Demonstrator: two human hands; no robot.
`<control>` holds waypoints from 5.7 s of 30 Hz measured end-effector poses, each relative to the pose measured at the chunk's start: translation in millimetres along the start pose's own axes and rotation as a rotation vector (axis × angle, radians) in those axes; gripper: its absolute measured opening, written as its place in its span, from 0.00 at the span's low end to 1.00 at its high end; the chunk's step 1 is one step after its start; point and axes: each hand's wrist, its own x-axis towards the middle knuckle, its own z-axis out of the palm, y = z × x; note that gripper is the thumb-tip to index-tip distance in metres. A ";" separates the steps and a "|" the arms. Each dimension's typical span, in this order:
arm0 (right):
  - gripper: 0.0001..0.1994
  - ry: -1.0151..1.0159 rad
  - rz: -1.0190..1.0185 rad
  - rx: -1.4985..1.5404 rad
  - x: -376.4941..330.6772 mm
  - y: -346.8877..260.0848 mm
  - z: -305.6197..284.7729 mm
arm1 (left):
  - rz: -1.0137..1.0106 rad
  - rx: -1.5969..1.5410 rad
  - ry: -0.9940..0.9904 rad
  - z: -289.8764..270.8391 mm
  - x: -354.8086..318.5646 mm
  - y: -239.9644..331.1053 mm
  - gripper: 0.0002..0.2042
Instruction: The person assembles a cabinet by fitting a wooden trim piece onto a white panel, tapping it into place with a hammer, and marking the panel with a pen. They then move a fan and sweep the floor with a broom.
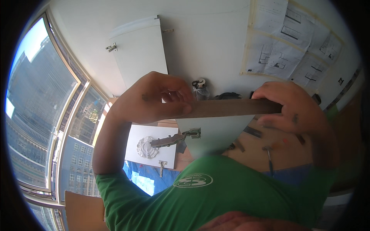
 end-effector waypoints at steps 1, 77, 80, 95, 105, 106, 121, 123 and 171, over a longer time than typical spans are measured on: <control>0.14 -0.055 0.048 0.077 2.0 3.1 -2.6 | -0.017 0.034 -0.023 -0.1 1.7 3.5 0.07; 0.16 0.812 1.492 0.263 -381.2 193.1 297.7 | 0.023 0.775 -0.109 76.1 74.7 47.7 0.38; 0.17 0.501 1.772 0.105 -472.6 169.9 426.5 | -0.001 0.748 -0.022 85.0 70.4 55.5 0.39; 0.24 -0.080 2.305 0.178 -525.0 149.2 411.9 | -0.155 0.887 0.249 93.5 20.3 34.4 0.38; 0.23 -0.155 2.029 -0.084 -557.1 150.4 443.0 | -0.282 0.745 0.462 69.2 -10.8 21.6 0.30; 0.23 -0.195 1.976 -0.151 -556.5 150.2 445.3 | -0.337 0.735 0.468 68.7 -12.3 31.5 0.28; 0.09 -0.075 2.028 0.659 -542.6 168.4 478.0 | 0.098 0.427 0.470 51.9 -43.4 -8.3 0.25; 0.08 0.186 2.107 0.918 -507.9 150.5 465.9 | 0.214 0.440 0.396 43.0 -45.7 -14.2 0.25; 0.24 0.518 1.111 0.005 59.0 -163.7 68.2 | 0.583 -0.409 0.302 96.5 -1.6 -117.3 0.41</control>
